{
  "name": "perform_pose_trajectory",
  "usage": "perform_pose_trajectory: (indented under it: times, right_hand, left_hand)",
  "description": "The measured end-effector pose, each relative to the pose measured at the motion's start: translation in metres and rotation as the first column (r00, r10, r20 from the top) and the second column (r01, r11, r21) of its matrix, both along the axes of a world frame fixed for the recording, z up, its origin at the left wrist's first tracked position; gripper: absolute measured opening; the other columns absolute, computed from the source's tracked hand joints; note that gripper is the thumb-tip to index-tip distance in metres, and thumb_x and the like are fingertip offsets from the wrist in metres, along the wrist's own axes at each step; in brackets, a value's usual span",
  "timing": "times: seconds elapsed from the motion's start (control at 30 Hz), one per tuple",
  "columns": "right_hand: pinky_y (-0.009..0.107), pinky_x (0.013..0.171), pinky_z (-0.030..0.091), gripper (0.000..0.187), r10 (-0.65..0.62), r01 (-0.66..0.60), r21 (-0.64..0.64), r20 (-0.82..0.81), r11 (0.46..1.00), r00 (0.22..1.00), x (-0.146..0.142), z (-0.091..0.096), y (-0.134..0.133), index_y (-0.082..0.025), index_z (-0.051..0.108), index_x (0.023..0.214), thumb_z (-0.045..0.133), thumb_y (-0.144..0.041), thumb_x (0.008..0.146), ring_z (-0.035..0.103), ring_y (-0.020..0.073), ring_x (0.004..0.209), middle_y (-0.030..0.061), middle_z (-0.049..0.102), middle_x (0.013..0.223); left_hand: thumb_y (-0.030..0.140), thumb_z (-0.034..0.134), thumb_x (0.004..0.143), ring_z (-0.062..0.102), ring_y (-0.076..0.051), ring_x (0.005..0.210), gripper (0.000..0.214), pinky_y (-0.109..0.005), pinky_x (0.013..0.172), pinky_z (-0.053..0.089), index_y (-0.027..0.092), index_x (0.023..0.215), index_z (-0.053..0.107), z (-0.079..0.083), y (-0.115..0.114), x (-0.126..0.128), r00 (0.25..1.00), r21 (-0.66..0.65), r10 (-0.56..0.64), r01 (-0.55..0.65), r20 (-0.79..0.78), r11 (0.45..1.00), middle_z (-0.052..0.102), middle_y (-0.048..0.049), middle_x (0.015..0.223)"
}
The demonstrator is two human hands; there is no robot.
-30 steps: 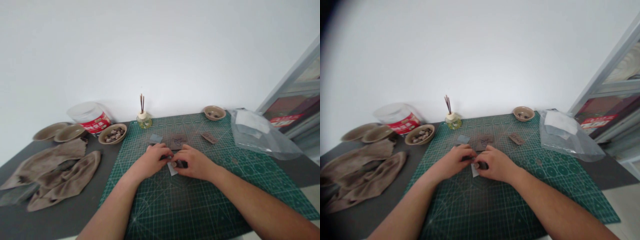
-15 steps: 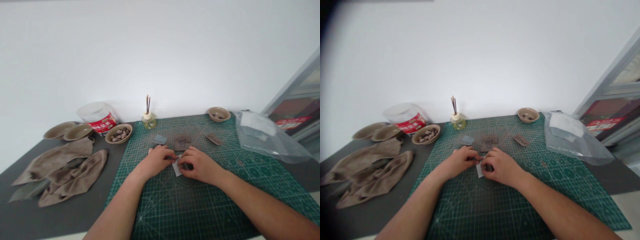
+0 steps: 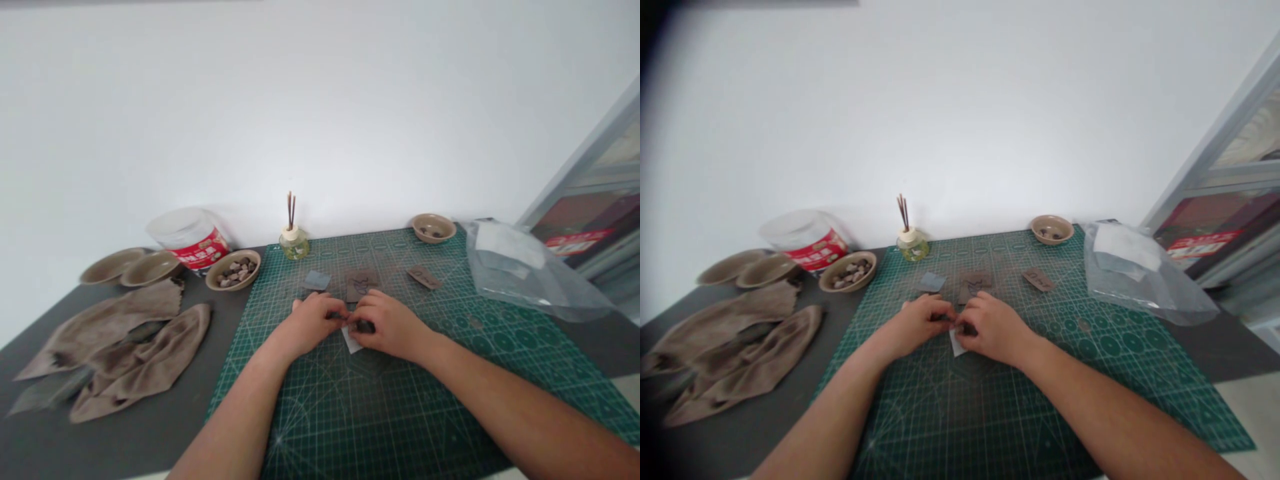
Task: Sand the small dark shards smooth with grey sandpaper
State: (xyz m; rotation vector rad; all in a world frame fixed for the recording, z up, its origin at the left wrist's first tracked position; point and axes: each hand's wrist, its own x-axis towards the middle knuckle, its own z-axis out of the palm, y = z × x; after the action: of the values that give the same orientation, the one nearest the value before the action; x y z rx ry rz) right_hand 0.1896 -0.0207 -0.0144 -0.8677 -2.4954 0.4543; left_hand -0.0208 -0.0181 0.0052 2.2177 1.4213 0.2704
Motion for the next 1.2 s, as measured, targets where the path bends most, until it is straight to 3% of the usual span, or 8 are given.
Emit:
perform_pose_trajectory:
  times: [0.13, 0.27, 0.43, 0.57, 0.73, 0.87, 1.0, 1.2]
  right_hand:
    - [0.033, 0.083, 0.043, 0.011, 0.054, -0.053, -0.017, 0.033, 0.998, 0.998, 0.0025, -0.0002, -0.001, -0.021, 0.072, 0.087, 0.073, -0.023, 0.076, 0.056, 0.0188, 0.085, 0.0021, 0.067, 0.085]
    - [0.033, 0.08, 0.043, 0.009, -0.055, 0.055, 0.018, 0.031, 0.998, 0.998, 0.006, 0.0018, -0.0004, -0.02, 0.072, 0.087, 0.069, -0.024, 0.08, 0.056, 0.0204, 0.087, 0.004, 0.067, 0.083]
    - [0.032, 0.081, 0.044, 0.012, 0.064, -0.063, -0.024, 0.035, 0.998, 0.997, 0.006, 0.0021, -0.0012, -0.022, 0.072, 0.085, 0.074, -0.021, 0.073, 0.056, 0.0186, 0.082, 0.0016, 0.066, 0.083]
    - [0.034, 0.081, 0.043, 0.009, -0.037, 0.036, 0.02, 0.034, 0.999, 0.999, 0.0053, 0.0023, -0.0003, -0.02, 0.072, 0.086, 0.07, -0.023, 0.078, 0.055, 0.0205, 0.085, 0.0036, 0.066, 0.081]
    - [0.033, 0.087, 0.042, 0.015, 0.08, -0.081, 0.008, 0.042, 0.997, 0.996, 0.0063, 0.0025, -0.0002, -0.022, 0.073, 0.089, 0.072, -0.023, 0.074, 0.055, 0.0176, 0.081, 0.0011, 0.067, 0.084]
    - [0.033, 0.082, 0.043, 0.013, -0.018, 0.015, 0.052, 0.054, 0.999, 0.998, 0.0069, 0.0031, 0.0019, -0.021, 0.073, 0.089, 0.068, -0.024, 0.078, 0.054, 0.0198, 0.084, 0.0032, 0.067, 0.082]
    - [0.032, 0.086, 0.042, 0.014, 0.11, -0.114, 0.051, 0.068, 0.992, 0.992, 0.0077, 0.004, 0.0024, -0.022, 0.073, 0.088, 0.071, -0.024, 0.075, 0.054, 0.0181, 0.082, 0.0019, 0.067, 0.085]
    - [0.033, 0.084, 0.042, 0.016, 0.03, -0.034, 0.068, 0.06, 0.997, 0.998, 0.007, 0.0005, 0.0046, -0.02, 0.074, 0.091, 0.067, -0.026, 0.078, 0.055, 0.0197, 0.085, 0.0043, 0.068, 0.087]
  left_hand:
    - [0.029, 0.059, 0.082, 0.058, -0.027, 0.1, 0.017, -0.038, 0.084, 0.039, 0.029, 0.092, 0.073, 0.0007, 0.0001, 0.0003, 1.0, -0.014, 0.001, -0.001, 0.011, 1.0, 0.07, -0.0028, 0.096]
    - [0.029, 0.061, 0.081, 0.059, -0.027, 0.1, 0.016, -0.038, 0.085, 0.04, 0.028, 0.089, 0.074, 0.0027, -0.0006, 0.0014, 1.0, -0.016, 0.013, -0.013, 0.017, 1.0, 0.071, -0.0029, 0.095]
    - [0.028, 0.061, 0.08, 0.06, -0.028, 0.097, 0.017, -0.04, 0.085, 0.04, 0.029, 0.09, 0.075, 0.0033, -0.001, 0.0019, 0.999, -0.03, 0.031, -0.03, 0.036, 0.999, 0.071, -0.0032, 0.093]
    - [0.029, 0.061, 0.08, 0.06, -0.028, 0.096, 0.016, -0.039, 0.084, 0.04, 0.029, 0.088, 0.075, 0.002, -0.0006, 0.0013, 0.998, -0.026, 0.023, -0.021, 0.055, 0.999, 0.071, -0.0035, 0.092]
    - [0.029, 0.059, 0.081, 0.061, -0.027, 0.092, 0.019, -0.037, 0.08, 0.04, 0.03, 0.092, 0.075, -0.0015, 0.0023, -0.0004, 0.999, -0.031, 0.01, -0.009, 0.048, 0.999, 0.071, -0.0034, 0.093]
    - [0.03, 0.062, 0.079, 0.062, -0.026, 0.089, 0.016, -0.035, 0.079, 0.041, 0.028, 0.088, 0.075, -0.004, 0.0039, -0.0011, 0.997, -0.039, 0.016, -0.013, 0.078, 0.999, 0.072, -0.0033, 0.089]
    - [0.029, 0.058, 0.081, 0.062, -0.026, 0.091, 0.017, -0.035, 0.079, 0.041, 0.027, 0.088, 0.074, -0.0038, 0.0042, -0.0014, 0.998, -0.052, -0.001, 0.005, 0.066, 0.999, 0.071, -0.0032, 0.088]
    - [0.03, 0.056, 0.083, 0.06, -0.026, 0.098, 0.019, -0.035, 0.083, 0.041, 0.027, 0.092, 0.073, 0.0021, 0.0039, 0.0009, 1.0, -0.085, -0.028, 0.027, -0.009, 0.996, 0.071, -0.0037, 0.095]
